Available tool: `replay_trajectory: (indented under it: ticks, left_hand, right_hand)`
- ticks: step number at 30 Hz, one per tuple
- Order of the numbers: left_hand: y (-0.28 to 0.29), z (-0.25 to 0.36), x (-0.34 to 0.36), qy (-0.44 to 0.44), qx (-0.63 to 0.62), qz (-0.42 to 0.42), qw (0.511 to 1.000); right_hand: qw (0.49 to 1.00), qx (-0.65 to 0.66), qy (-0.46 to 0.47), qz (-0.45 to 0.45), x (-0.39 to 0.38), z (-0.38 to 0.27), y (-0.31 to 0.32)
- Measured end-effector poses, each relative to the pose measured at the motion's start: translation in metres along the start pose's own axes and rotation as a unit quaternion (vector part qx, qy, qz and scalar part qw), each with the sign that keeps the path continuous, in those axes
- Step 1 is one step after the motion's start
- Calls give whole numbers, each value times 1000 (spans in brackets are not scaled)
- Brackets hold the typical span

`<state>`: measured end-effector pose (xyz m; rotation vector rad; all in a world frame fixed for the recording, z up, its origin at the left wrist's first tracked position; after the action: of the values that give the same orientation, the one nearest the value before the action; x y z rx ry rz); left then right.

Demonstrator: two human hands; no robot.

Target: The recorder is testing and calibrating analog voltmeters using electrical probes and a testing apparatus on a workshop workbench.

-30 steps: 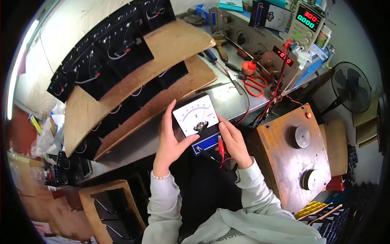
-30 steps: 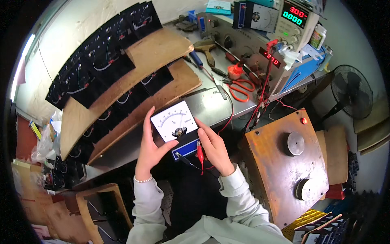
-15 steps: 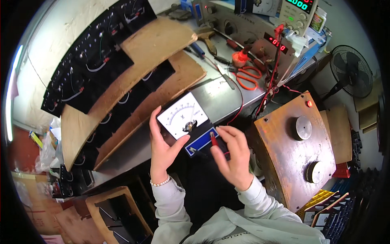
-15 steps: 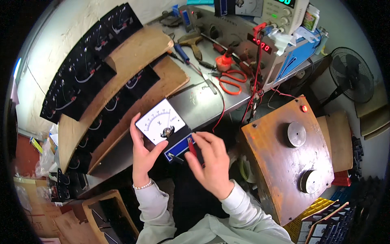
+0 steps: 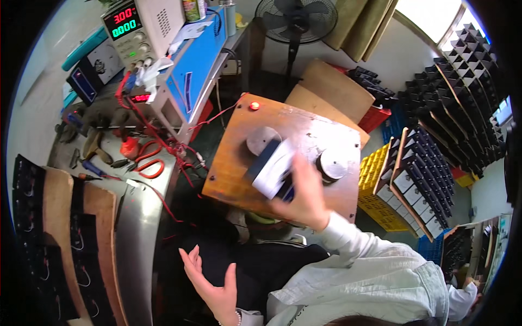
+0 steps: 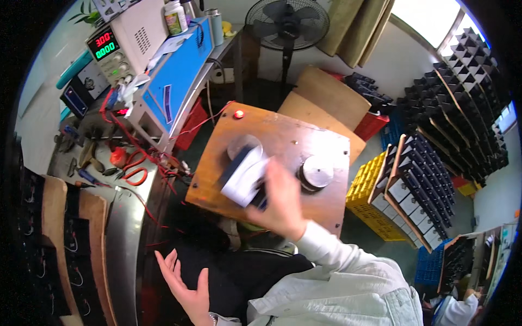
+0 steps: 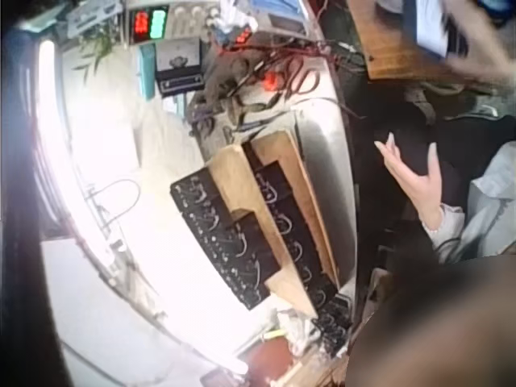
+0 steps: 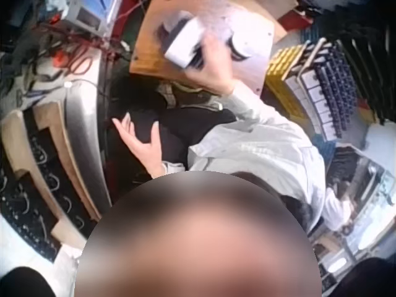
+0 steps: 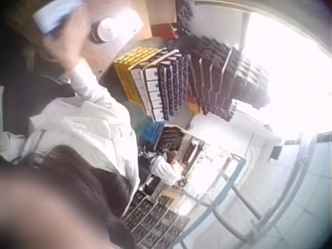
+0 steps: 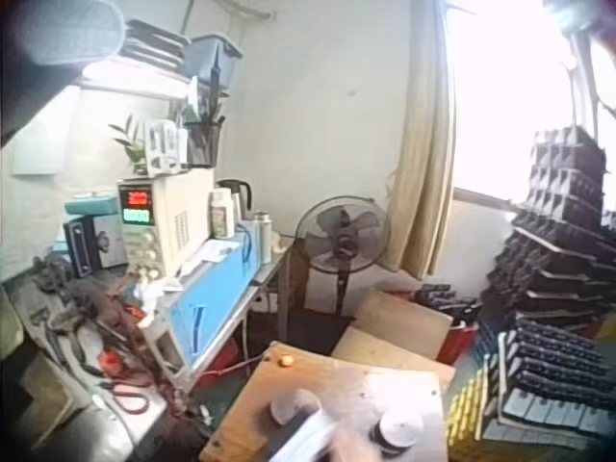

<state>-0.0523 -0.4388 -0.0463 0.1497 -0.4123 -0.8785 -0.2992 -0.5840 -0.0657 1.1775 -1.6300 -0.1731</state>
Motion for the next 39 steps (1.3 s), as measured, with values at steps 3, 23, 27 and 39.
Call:
replay_trajectory:
  ticks: [3,23,27,39]
  left_hand:
    - [-5,-6,4,-34,121,-77,989]
    - [69,-4,-12,-85,165,146,972]
    - [103,-16,6,-21,155,256,954]
    - [147,-43,77,31,-55,95,994]
  right_hand:
    - [970,-220,-75,78,12,105,55]
    - [965,215,96,-118,-12,-153,-51]
    - [894,304,220,-244,-19,-259,-75]
    - [863,426,108,-250,-25,-255,-91]
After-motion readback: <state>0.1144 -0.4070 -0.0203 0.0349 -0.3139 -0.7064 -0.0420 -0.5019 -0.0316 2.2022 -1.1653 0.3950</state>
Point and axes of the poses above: each hand's wrist, its own x-axis towards the middle knuckle, its own y-axis out of the back of the hand, z = x × y, the point moved 7 cm from there along x, towards the middle knuckle, and after that the axes turned 10 degrees about z, right-handed, at the moved point
